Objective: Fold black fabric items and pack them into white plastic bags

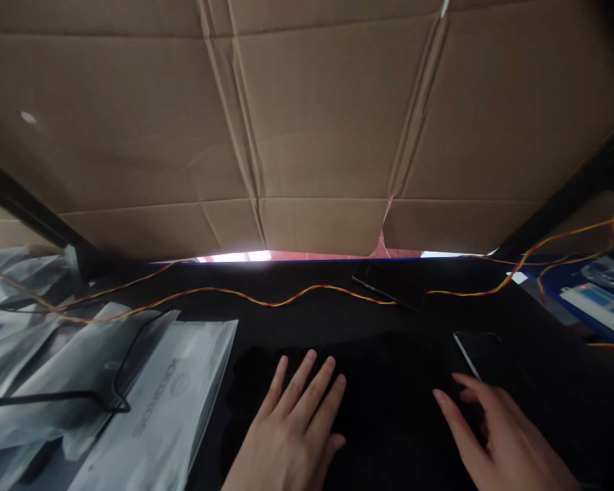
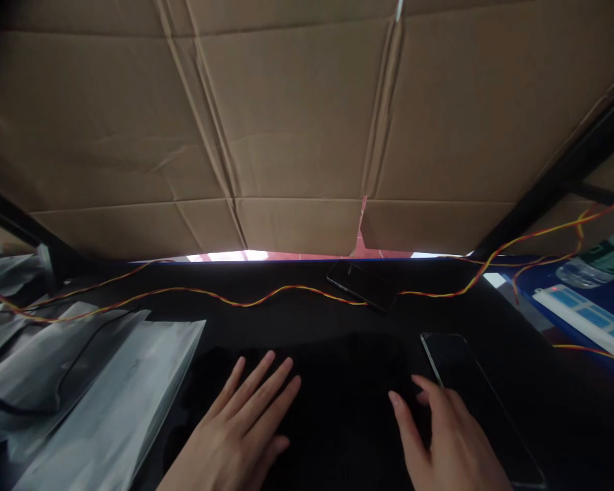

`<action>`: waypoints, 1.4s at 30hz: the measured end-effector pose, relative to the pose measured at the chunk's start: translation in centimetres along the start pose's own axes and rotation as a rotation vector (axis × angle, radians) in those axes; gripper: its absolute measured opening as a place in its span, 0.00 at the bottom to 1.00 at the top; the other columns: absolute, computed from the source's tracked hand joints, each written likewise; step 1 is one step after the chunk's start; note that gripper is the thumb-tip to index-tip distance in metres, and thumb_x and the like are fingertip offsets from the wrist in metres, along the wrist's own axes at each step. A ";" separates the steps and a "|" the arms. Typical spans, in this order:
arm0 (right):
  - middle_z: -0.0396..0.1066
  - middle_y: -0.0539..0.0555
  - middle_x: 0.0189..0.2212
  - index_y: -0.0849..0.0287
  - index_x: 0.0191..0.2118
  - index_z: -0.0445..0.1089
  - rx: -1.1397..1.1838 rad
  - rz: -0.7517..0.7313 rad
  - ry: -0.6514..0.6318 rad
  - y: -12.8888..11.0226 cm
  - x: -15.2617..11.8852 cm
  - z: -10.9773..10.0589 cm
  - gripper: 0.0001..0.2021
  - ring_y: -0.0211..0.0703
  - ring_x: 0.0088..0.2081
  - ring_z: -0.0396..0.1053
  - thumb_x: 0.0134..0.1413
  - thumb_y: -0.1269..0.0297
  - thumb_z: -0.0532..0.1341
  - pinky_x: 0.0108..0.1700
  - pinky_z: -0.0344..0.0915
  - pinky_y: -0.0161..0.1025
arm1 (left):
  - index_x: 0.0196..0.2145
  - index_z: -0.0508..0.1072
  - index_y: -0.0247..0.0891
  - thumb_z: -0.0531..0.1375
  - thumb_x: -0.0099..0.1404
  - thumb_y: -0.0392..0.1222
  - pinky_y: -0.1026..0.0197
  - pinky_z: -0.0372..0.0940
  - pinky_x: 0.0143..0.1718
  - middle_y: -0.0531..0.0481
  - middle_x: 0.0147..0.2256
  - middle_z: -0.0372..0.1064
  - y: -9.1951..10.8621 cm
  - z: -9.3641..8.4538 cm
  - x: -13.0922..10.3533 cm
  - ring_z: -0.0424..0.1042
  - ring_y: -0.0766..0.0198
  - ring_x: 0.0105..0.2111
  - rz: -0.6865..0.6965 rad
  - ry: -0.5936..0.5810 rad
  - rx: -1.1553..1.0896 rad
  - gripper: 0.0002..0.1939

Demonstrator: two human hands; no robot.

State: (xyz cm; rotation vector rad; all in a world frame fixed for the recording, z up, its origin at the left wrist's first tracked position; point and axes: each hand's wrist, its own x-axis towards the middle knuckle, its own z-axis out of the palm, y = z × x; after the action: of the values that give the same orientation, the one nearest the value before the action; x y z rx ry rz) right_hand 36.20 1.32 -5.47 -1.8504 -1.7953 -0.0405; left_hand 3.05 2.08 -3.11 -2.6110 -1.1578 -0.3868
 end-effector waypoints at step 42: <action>0.76 0.60 0.64 0.51 0.63 0.73 0.137 -0.372 0.059 -7.5 -0.2 2.6 0.17 0.59 0.61 0.77 0.76 0.59 0.58 0.55 0.78 0.55 | 0.77 0.60 0.48 0.61 0.79 0.58 0.34 0.57 0.73 0.47 0.70 0.70 -3.7 -1.7 -5.3 0.61 0.41 0.74 -0.020 -0.040 -0.199 0.35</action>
State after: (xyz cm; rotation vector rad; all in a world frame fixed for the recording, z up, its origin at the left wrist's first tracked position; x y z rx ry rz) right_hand 28.27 1.80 -5.07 -1.3897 -2.0233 -0.1061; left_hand -3.36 0.34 -2.88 -2.7904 -1.2163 -0.4795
